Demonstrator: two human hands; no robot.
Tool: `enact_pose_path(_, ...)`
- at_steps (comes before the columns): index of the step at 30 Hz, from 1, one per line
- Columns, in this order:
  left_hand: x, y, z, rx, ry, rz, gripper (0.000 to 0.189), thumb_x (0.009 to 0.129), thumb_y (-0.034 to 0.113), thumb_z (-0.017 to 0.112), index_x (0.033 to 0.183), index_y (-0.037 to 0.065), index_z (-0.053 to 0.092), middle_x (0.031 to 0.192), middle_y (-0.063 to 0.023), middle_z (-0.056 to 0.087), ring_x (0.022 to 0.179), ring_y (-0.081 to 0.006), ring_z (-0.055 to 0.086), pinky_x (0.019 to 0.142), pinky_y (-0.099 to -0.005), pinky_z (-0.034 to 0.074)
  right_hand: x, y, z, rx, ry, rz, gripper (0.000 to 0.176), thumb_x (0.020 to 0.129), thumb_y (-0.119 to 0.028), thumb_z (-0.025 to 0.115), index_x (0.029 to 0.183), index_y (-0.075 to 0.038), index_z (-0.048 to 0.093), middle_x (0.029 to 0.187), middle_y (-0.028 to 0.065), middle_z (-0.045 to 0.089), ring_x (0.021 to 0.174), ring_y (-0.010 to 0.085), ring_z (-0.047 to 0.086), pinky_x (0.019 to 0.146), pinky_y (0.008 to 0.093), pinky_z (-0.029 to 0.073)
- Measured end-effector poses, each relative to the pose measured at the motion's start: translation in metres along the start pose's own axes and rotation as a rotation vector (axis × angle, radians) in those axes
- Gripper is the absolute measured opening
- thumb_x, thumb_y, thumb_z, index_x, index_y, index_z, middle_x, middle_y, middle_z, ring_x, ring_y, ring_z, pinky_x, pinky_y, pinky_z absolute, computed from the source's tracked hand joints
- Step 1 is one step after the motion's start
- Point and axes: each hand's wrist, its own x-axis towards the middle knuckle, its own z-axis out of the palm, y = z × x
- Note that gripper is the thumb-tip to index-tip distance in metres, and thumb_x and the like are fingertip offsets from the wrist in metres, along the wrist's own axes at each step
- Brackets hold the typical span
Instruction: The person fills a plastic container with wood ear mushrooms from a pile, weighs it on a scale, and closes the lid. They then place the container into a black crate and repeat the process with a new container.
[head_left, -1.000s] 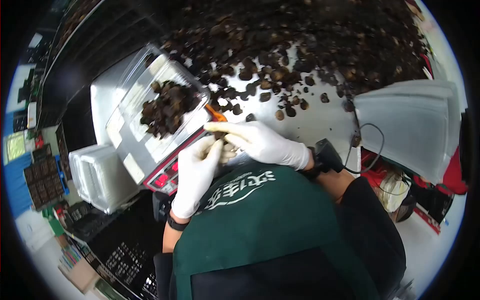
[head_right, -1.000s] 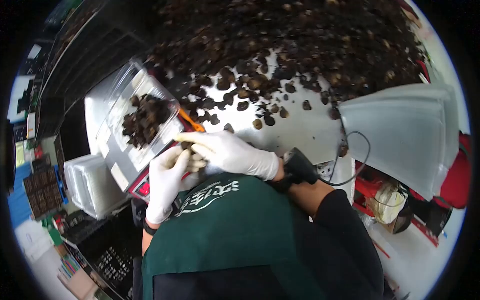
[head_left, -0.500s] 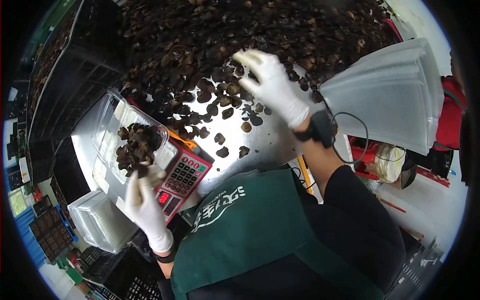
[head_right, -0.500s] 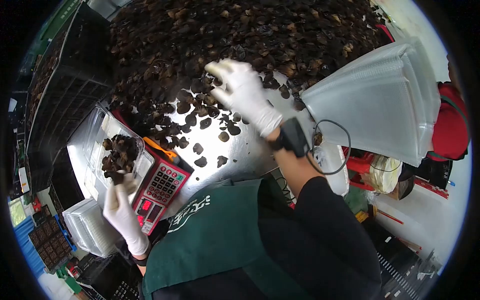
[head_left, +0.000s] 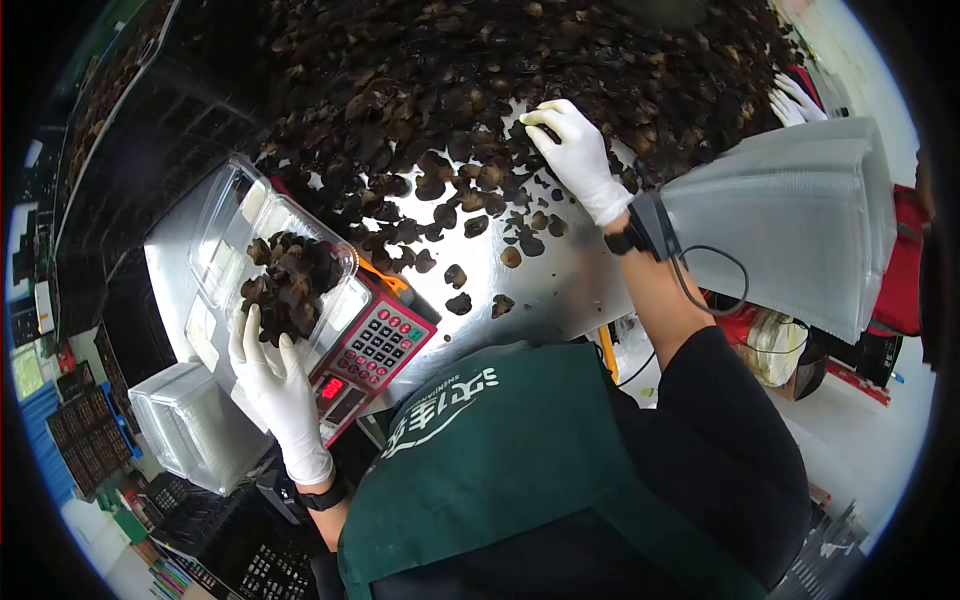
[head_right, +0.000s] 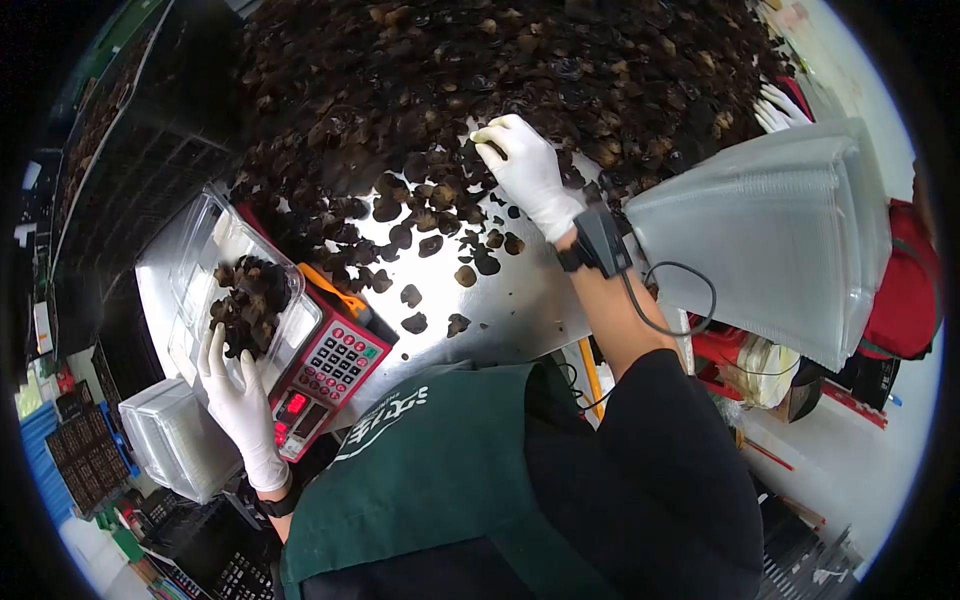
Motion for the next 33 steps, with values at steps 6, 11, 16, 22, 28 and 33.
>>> enact_pose_path(6, 0.002, 0.001, 0.003, -0.013, 0.007, 0.005, 0.050, 0.090, 0.001, 0.064, 0.139, 0.007, 0.055, 0.143, -0.0167, 0.051, 0.134, -0.0330, 0.048, 0.112, -0.0419, 0.038, -0.024, -0.050, 0.007, -0.105, -0.364, 0.010, 0.029, 0.085, -0.029, 0.073, 0.111, -0.016, 0.071, 0.115, 0.0076, 0.063, 0.102, 0.0256, 0.066, 0.086, 0.0369, 0.054)
enact_pose_path(11, -0.002, 0.004, -0.001, -0.006, 0.035, 0.007, 0.050, 0.090, 0.002, 0.064, 0.139, 0.009, 0.055, 0.144, -0.0152, 0.050, 0.134, -0.0323, 0.049, 0.110, -0.0418, 0.040, -0.010, -0.027, 0.027, 0.120, -0.408, 0.125, 0.025, 0.085, -0.023, 0.073, 0.104, -0.007, 0.074, 0.103, 0.0109, 0.069, 0.093, 0.0280, 0.069, 0.084, 0.0339, 0.054)
enact_pose_path(16, -0.010, 0.001, -0.002, 0.018, 0.082, 0.042, 0.047, 0.091, 0.004, 0.065, 0.137, 0.009, 0.056, 0.141, -0.0136, 0.054, 0.128, -0.0305, 0.055, 0.105, -0.0387, 0.045, 0.026, -0.063, 0.002, 0.679, -0.485, 0.621, 0.046, 0.090, -0.029, 0.075, 0.121, 0.004, 0.068, 0.112, 0.0066, 0.072, 0.101, 0.0129, 0.065, 0.090, 0.0260, 0.049)
enact_pose_path(22, -0.013, 0.004, -0.002, -0.087, 0.100, 0.052, 0.051, 0.085, -0.001, 0.065, 0.135, 0.004, 0.056, 0.139, -0.0192, 0.052, 0.127, -0.0375, 0.051, 0.107, -0.0436, 0.041, 0.062, -0.128, 0.018, 1.047, -0.645, 0.515, 0.046, 0.092, -0.026, 0.073, 0.126, 0.004, 0.064, 0.109, 0.0069, 0.072, 0.099, 0.0124, 0.064, 0.090, 0.0262, 0.048)
enact_pose_path(28, -0.013, 0.007, -0.011, -0.143, 0.147, 0.019, 0.069, 0.082, 0.000, 0.070, 0.146, 0.004, 0.044, 0.142, -0.0210, 0.049, 0.131, -0.0375, 0.049, 0.110, -0.0439, 0.040, 0.075, -0.237, 0.060, 0.878, -0.799, -0.239, 0.026, 0.085, -0.016, 0.073, 0.106, 0.000, 0.072, 0.104, 0.0078, 0.070, 0.097, 0.0185, 0.065, 0.088, 0.0296, 0.050)
enact_pose_path(33, -0.008, 0.005, -0.007, -0.257, 0.161, 0.027, 0.077, 0.078, 0.001, 0.072, 0.148, 0.002, 0.039, 0.142, -0.0226, 0.047, 0.133, -0.0383, 0.047, 0.112, -0.0444, 0.039, 0.038, -0.260, 0.105, 0.220, -0.727, -0.931, 0.070, 0.074, -0.026, 0.080, 0.138, -0.016, 0.054, 0.131, 0.0101, 0.056, 0.113, 0.0295, 0.057, 0.103, 0.0440, 0.043)
